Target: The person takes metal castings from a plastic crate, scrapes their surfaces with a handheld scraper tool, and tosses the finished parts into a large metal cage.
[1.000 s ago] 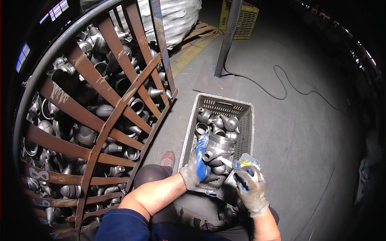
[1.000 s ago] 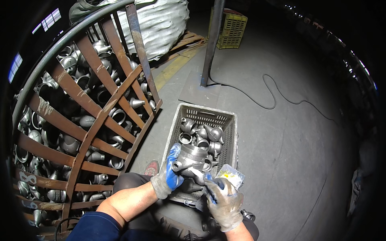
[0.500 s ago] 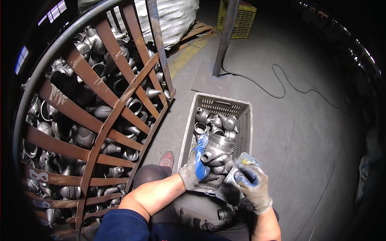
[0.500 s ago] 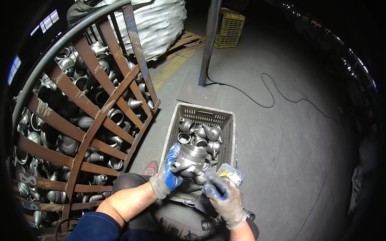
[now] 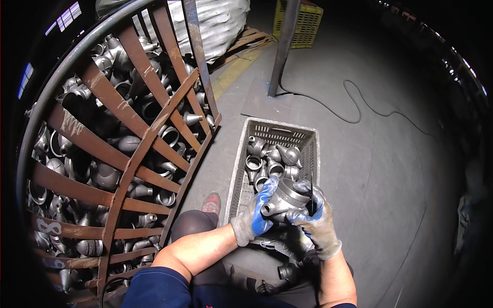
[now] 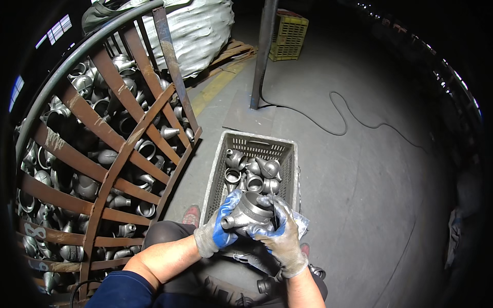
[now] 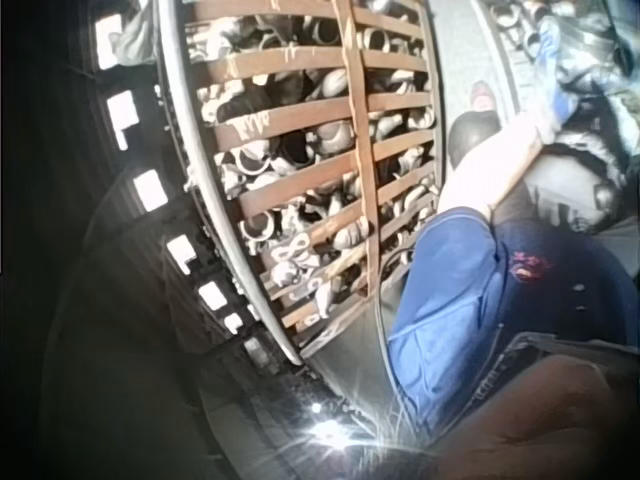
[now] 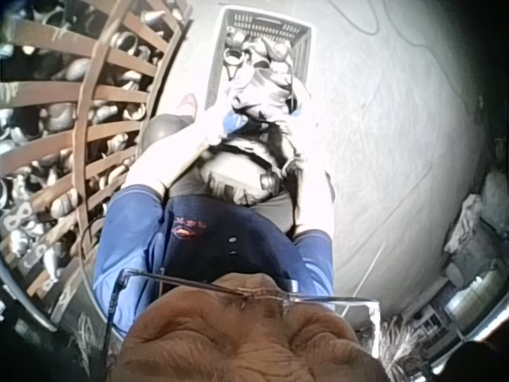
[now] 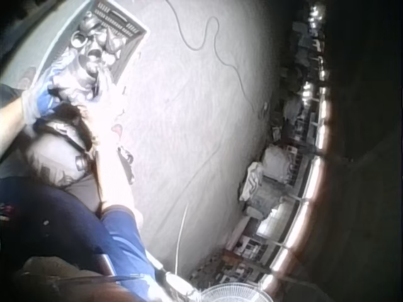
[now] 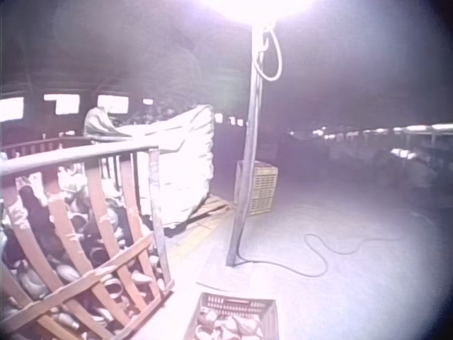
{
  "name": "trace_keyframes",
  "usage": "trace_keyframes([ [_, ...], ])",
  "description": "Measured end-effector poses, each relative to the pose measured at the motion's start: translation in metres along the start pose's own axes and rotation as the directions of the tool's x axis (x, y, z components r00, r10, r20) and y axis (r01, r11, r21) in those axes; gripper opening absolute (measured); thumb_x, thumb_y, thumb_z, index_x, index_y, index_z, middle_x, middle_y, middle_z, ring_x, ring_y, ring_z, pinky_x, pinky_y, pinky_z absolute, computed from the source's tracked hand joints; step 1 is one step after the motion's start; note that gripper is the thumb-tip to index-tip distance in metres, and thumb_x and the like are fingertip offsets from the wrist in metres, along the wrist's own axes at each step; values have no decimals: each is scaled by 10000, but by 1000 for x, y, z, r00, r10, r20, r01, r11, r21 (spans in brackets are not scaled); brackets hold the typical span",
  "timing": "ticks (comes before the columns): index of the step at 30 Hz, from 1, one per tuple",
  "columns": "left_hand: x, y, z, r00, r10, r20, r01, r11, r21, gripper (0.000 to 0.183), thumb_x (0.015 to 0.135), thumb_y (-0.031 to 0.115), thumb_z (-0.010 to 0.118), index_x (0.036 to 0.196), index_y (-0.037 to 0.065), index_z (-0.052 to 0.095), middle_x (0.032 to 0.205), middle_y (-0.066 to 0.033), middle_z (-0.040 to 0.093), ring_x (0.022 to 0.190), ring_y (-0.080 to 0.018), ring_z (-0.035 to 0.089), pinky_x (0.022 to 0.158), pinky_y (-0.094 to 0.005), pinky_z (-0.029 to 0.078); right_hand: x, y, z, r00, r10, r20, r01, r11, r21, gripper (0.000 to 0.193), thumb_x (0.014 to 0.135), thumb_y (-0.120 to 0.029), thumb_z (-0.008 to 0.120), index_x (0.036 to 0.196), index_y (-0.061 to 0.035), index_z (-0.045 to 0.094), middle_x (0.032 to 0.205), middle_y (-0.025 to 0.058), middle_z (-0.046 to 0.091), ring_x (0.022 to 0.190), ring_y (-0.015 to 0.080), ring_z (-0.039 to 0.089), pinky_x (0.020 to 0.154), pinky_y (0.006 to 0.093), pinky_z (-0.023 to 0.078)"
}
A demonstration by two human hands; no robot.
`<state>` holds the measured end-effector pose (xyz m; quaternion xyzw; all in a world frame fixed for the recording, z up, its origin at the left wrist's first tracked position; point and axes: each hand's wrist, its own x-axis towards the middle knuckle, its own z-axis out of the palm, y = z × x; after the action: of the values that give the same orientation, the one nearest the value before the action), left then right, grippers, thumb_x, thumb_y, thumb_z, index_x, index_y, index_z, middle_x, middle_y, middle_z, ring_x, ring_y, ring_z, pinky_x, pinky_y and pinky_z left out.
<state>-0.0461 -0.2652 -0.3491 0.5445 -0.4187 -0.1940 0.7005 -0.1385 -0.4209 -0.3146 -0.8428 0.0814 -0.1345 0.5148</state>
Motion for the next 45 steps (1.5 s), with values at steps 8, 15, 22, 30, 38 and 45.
trace_keyframes([
  [8,0,13,8,992,-81,-95,55,966,-254,525,991,165,500,1460,33,305,1419,-118,458,1282,-225,488,1075,-348,406,-4,-3,5,997,-63,-47,65,997,49,758,662,-158,854,1321,-2,514,1296,118,572,1202,222,541,1034,356,422],
  [15,2,9,4,984,163,-69,-116,889,442,530,971,133,534,1445,22,324,1393,-119,480,1266,-233,499,1069,-347,408,-7,-1,12,991,11,-133,-1,997,75,828,649,-269,880,1326,8,494,1287,134,571,1214,247,535,1037,373,425],
  [22,13,-6,5,910,-410,62,359,705,-612,428,1028,269,434,1395,50,407,1352,-93,522,1224,-180,534,1034,-349,457,-10,4,-7,998,23,66,-32,990,134,760,675,-88,808,1351,9,475,1310,147,565,1260,269,505,1098,391,356],
  [30,4,-23,-1,830,-470,302,516,439,-736,380,995,164,486,1355,47,464,1306,-84,553,1195,-174,542,1018,-319,435,-13,-8,-24,951,295,92,-309,911,272,343,729,-9,773,1048,23,652,884,23,614,810,114,586,732,264,494],
  [38,12,2,-2,826,-534,182,437,400,-806,460,984,256,497,1416,117,422,1329,-75,518,1191,-234,562,939,-422,522,-18,-2,-22,825,557,-92,-364,650,667,114,844,-109,678,935,-42,692,651,-83,534,510,-5,408,449,172,303],
  [45,2,-24,5,792,-570,221,456,310,-834,486,932,70,565,1395,143,437,1171,-87,589,1098,-206,602,901,-347,517,-21,-2,-15,800,592,-98,-447,696,562,82,850,-124,681,908,-66,682,652,-79,529,504,-7,404,436,166,306],
])
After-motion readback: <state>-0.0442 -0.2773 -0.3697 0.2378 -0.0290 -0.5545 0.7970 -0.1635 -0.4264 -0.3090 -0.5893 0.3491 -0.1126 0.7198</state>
